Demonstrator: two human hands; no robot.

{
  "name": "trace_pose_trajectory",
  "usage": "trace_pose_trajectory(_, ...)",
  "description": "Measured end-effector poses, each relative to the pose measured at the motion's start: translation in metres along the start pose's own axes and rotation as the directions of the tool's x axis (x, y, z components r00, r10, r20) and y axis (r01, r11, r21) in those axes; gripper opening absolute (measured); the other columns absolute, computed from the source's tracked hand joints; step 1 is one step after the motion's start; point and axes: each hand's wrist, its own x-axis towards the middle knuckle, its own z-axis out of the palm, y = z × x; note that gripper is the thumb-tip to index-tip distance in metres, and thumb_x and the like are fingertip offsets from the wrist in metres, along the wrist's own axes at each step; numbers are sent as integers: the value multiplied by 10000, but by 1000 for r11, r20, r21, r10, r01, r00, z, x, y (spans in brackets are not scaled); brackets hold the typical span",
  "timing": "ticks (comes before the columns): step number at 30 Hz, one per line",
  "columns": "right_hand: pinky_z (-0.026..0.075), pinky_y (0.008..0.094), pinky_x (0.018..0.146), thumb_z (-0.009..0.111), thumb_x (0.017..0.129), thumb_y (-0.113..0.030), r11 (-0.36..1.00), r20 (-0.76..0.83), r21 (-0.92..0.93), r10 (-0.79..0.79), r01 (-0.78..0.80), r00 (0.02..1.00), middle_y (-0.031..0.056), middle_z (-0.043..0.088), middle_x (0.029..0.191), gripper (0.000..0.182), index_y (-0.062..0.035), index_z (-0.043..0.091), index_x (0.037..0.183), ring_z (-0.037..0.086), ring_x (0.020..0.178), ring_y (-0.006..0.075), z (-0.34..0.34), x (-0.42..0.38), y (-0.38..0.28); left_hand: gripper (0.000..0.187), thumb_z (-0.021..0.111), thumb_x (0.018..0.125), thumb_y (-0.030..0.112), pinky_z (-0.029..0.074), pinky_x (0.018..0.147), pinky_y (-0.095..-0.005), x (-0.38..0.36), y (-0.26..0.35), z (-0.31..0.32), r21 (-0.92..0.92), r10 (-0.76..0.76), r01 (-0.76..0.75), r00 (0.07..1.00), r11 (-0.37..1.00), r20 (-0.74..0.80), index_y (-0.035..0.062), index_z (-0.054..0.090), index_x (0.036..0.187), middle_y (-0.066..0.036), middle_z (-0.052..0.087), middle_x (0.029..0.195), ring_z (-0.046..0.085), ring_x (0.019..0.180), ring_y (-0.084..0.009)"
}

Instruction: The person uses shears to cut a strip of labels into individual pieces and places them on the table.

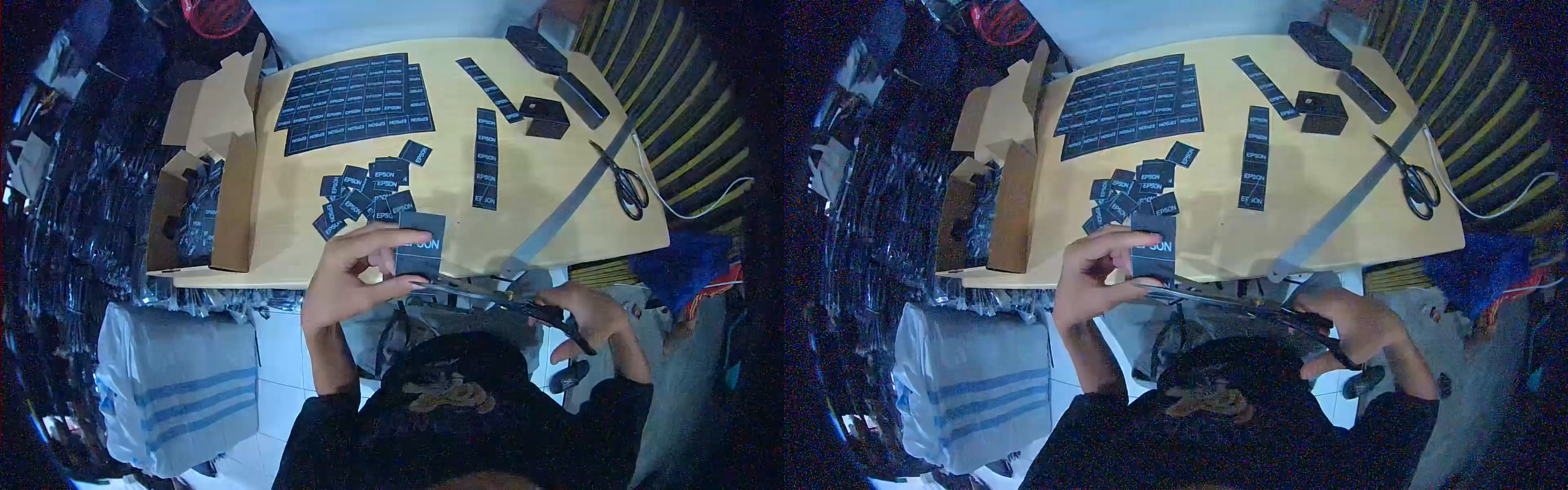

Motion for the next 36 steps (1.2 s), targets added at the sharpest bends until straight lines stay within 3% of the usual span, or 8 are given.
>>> trace_pose_trajectory(4,446,322,570,787,572,-457,999,64,26,-42,40,997,78,574,715,583,-28,577,905,573,625,230,-8,5,-6,491,804,604,34,351,498,-162,3,-6,2,-10,9,-7,992,1000,122,101,658,1067,34,564,738,417,554,-15)
trace_pose_trajectory(7,430,299,553,801,571,-408,989,58,66,-136,132,989,50,566,689,555,-41,586,928,563,606,182,-9,8,-3,486,807,611,48,357,498,-161,3,-7,5,-50,-5,12,989,999,150,101,655,1070,37,567,738,426,561,-8)
trace_pose_trajectory(10,431,293,557,800,566,-408,993,71,70,-104,99,992,41,564,682,556,-43,588,929,560,604,165,-9,9,-2,477,807,619,62,360,500,-159,4,-5,7,-32,-9,15,986,999,169,97,654,1069,39,573,741,441,575,0)
trace_pose_trajectory(11,456,341,617,798,633,-345,993,121,106,-59,46,991,105,598,764,468,-21,559,871,600,698,256,-14,10,-13,474,808,620,64,355,497,-160,4,-7,7,-41,-31,38,984,998,178,96,654,1067,38,578,743,439,573,2)
trace_pose_trajectory(18,454,338,611,789,647,-354,998,145,46,34,-41,989,98,597,750,465,-25,555,876,597,677,252,-13,8,-16,460,807,627,66,324,473,-160,6,-8,10,-48,5,5,977,999,213,77,654,1060,24,617,773,437,554,7)
trace_pose_trajectory(24,452,343,600,774,666,-343,995,112,80,-68,59,991,106,598,747,446,-19,553,877,609,685,250,-11,9,-7,449,802,635,67,361,516,-160,8,-8,12,-37,-25,35,970,999,244,85,655,1059,5,640,846,467,584,-1)
trace_pose_trajectory(36,431,329,537,766,683,-331,996,103,69,-59,52,993,100,586,694,413,-12,551,833,593,611,240,-11,11,-7,463,809,615,61,399,516,-158,10,-14,12,-53,-28,44,964,998,265,91,659,1052,-11,645,863,516,604,-8)
